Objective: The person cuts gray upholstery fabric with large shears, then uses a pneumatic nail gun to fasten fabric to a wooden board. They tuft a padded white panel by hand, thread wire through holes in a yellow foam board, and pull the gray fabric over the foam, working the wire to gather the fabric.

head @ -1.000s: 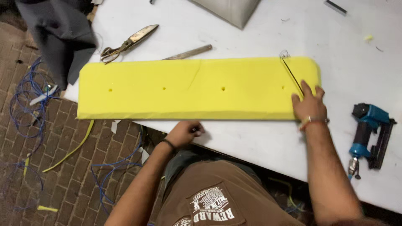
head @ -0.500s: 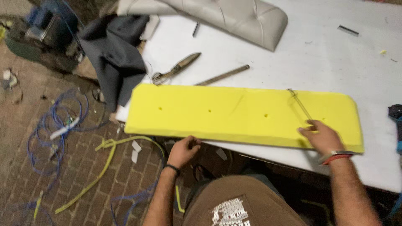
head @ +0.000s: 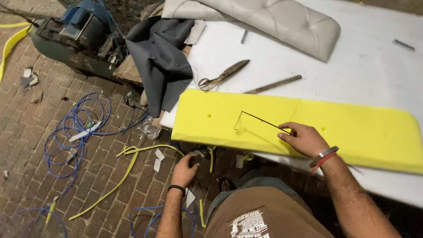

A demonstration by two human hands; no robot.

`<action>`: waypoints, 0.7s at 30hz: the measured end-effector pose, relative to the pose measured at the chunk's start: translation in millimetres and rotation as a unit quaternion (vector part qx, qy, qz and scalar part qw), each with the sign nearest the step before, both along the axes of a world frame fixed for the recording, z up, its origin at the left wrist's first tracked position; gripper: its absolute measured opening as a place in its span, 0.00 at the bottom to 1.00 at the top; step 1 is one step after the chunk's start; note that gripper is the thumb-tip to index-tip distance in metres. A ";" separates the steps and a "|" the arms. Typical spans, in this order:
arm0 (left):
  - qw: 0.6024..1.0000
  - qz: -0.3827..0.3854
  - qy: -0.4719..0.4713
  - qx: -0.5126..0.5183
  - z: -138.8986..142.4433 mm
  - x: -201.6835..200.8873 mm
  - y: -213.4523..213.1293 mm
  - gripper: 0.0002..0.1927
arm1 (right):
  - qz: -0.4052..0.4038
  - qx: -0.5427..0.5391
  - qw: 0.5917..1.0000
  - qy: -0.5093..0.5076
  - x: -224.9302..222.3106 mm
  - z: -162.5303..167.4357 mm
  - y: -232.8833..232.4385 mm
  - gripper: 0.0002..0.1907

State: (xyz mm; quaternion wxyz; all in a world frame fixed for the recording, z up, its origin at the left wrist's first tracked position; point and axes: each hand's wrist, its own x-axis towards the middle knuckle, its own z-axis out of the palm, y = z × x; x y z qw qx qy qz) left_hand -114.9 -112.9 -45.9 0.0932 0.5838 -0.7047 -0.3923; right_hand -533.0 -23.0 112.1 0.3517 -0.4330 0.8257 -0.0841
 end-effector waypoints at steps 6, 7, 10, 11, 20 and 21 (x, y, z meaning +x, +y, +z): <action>0.988 0.118 0.094 -0.045 17.4 -21.4 -42.7 0.15 | 0.022 -0.039 0.998 -0.049 -11.1 -33.6 -77.1 0.26; 0.984 0.135 0.102 -0.062 22.4 -22.4 -51.4 0.15 | 0.024 -0.041 0.997 -0.064 -8.7 -37.5 -91.7 0.26; 0.981 0.139 0.102 -0.087 38.2 -21.1 -84.0 0.14 | 0.061 -0.080 0.991 -0.094 10.2 -43.6 -131.2 0.25; 0.982 0.145 0.092 -0.082 43.7 -20.9 -94.4 0.15 | 0.061 -0.080 0.988 -0.120 15.2 -42.3 -140.7 0.24; 0.951 0.159 0.096 -0.246 75.4 -44.0 -215.5 0.36 | 0.047 -0.035 0.973 -0.221 47.9 -15.1 -184.3 0.17; 0.944 0.185 0.091 -0.258 78.4 -47.8 -234.9 0.39 | 0.056 -0.053 0.970 -0.230 49.5 -12.7 -188.0 0.17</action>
